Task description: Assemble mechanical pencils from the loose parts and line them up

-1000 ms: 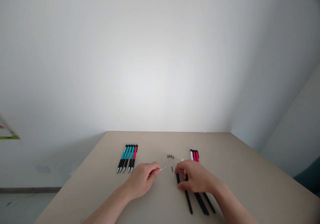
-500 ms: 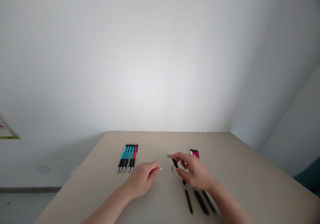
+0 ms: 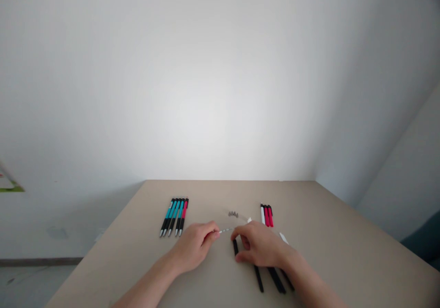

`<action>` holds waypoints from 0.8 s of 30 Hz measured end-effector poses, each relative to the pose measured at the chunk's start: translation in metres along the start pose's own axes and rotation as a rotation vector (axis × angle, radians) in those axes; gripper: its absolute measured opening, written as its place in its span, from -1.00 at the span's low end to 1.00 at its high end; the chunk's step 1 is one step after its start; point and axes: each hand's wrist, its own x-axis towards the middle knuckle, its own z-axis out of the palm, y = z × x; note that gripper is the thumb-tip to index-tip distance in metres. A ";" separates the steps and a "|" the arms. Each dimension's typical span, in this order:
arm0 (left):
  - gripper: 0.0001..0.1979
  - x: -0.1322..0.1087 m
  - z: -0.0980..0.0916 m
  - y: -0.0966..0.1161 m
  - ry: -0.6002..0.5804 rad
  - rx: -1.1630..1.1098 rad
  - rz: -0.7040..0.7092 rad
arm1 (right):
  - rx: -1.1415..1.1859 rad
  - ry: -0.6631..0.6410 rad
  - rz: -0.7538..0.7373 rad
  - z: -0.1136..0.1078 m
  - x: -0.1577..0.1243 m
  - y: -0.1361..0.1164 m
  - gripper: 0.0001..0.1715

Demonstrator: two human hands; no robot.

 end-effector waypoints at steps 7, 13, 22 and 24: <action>-0.71 0.000 0.001 -0.001 0.000 0.009 0.002 | -0.027 0.033 0.035 -0.010 -0.006 0.016 -0.62; -0.73 0.000 0.002 -0.003 0.005 -0.006 0.004 | -0.005 0.046 0.061 -0.015 -0.008 0.022 -0.55; -0.74 0.000 0.002 -0.002 0.016 -0.002 0.022 | 0.213 -0.251 -0.059 -0.021 -0.016 0.017 -0.61; -0.75 0.001 0.001 -0.002 0.013 -0.001 0.019 | 0.187 -0.270 -0.045 -0.023 -0.017 0.015 -0.61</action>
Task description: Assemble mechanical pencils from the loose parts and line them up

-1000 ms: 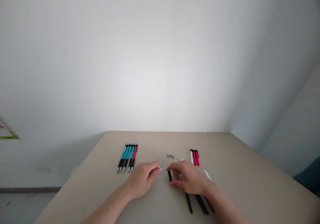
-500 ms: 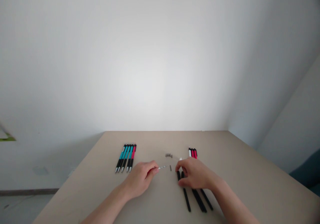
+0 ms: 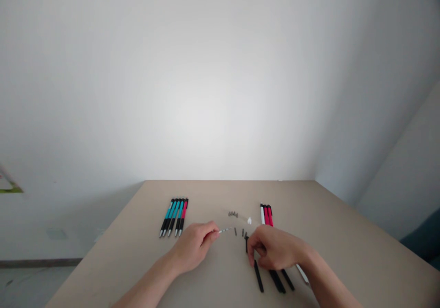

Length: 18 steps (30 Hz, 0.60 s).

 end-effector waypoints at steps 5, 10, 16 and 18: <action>-0.74 0.000 -0.001 0.000 -0.007 -0.007 -0.009 | -0.057 -0.025 0.099 0.000 0.004 -0.007 -0.75; -0.71 -0.001 0.000 -0.001 -0.004 0.001 -0.008 | -0.098 0.003 0.091 0.009 0.008 -0.005 -0.76; -0.70 0.000 -0.001 0.002 -0.010 0.005 -0.022 | -0.069 0.270 -0.029 0.016 0.014 -0.006 -0.84; -0.71 0.000 -0.001 0.002 -0.007 0.013 -0.020 | -0.042 0.368 -0.043 0.015 0.016 -0.009 -0.86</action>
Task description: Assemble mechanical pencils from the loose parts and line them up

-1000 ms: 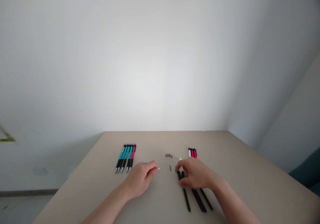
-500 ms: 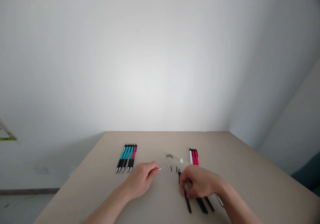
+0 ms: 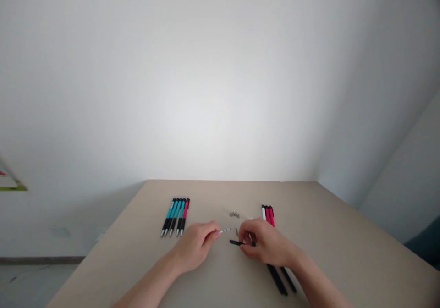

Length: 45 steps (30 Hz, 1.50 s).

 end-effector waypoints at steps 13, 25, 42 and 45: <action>-0.74 0.000 0.000 0.000 0.018 0.006 0.013 | 0.033 0.226 0.017 -0.002 0.004 -0.003 -0.93; -0.69 -0.001 0.000 -0.001 0.023 0.014 0.017 | 0.237 0.302 -0.059 0.005 0.005 0.003 -0.67; -0.69 0.000 -0.004 0.000 0.028 -0.004 0.000 | 0.355 0.394 0.036 0.001 0.005 0.002 -0.83; -0.71 0.000 -0.004 0.001 0.028 -0.006 0.001 | 0.343 0.367 0.027 0.002 0.005 0.002 -0.84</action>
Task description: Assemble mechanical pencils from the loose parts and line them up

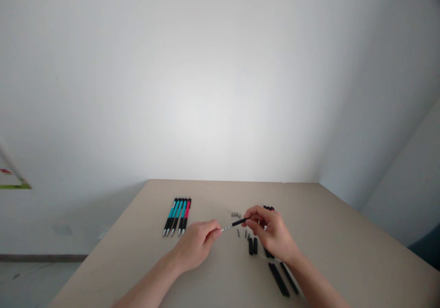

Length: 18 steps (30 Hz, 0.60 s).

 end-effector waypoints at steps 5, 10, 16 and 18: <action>-0.73 -0.001 0.001 -0.002 0.012 0.003 0.007 | 0.002 0.034 0.009 -0.002 0.000 0.001 -0.85; -0.74 -0.001 0.002 -0.004 0.011 0.001 0.012 | -0.006 -0.002 0.005 -0.002 0.000 0.000 -0.88; -0.74 0.000 0.002 -0.002 0.015 0.003 0.017 | -0.024 -0.027 -0.003 0.001 -0.001 -0.002 -0.87; -0.75 0.000 0.001 -0.001 0.014 0.002 0.019 | -0.029 -0.020 -0.003 0.001 -0.001 -0.001 -0.88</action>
